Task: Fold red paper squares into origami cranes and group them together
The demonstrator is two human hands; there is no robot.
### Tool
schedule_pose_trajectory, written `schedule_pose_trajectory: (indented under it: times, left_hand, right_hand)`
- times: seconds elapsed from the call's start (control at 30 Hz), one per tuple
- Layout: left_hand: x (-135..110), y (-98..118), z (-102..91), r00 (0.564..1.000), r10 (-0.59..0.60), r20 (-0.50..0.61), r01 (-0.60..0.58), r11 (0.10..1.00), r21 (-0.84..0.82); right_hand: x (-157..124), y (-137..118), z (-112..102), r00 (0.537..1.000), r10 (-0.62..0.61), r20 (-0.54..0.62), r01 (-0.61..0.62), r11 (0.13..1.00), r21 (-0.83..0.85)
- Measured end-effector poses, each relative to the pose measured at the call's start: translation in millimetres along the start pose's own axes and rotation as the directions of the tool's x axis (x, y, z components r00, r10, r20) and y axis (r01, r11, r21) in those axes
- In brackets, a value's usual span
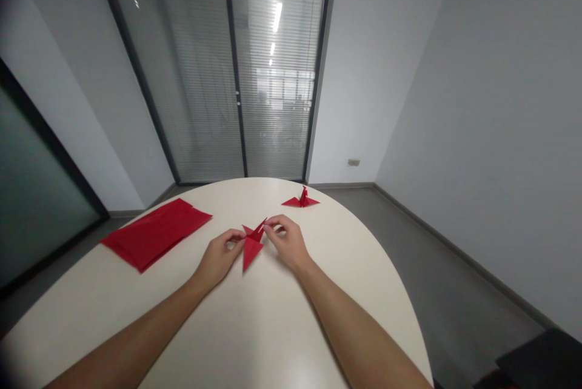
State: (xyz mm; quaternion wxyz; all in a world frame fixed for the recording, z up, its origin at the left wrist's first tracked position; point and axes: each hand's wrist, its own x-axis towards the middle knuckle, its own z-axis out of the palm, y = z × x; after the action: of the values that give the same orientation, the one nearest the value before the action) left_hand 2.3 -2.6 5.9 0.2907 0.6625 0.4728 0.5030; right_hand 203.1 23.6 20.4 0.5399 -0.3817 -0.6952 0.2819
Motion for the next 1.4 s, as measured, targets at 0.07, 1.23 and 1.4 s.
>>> schedule_pose_trajectory:
  times: [0.07, 1.23, 1.4]
  left_hand:
    - [-0.1, -0.2, 0.2, 1.0, 0.002, 0.008, -0.002, 1.0, 0.01]
    - [0.7, -3.8, 2.2, 0.997, -0.023, 0.068, 0.023, 1.0, -0.011]
    - [0.6, -4.4, 3.0, 0.997, -0.024, 0.076, 0.026, 0.999, -0.026]
  right_hand:
    - [-0.1, -1.4, -0.4, 0.998, -0.059, -0.01, 0.059, 0.998, -0.036]
    - [-4.8, -1.3, 0.1, 0.997, -0.05, 0.063, 0.054, 0.997, -0.056]
    - [-6.2, -1.6, 1.3, 0.996, 0.006, 0.09, -0.003, 0.999, -0.034]
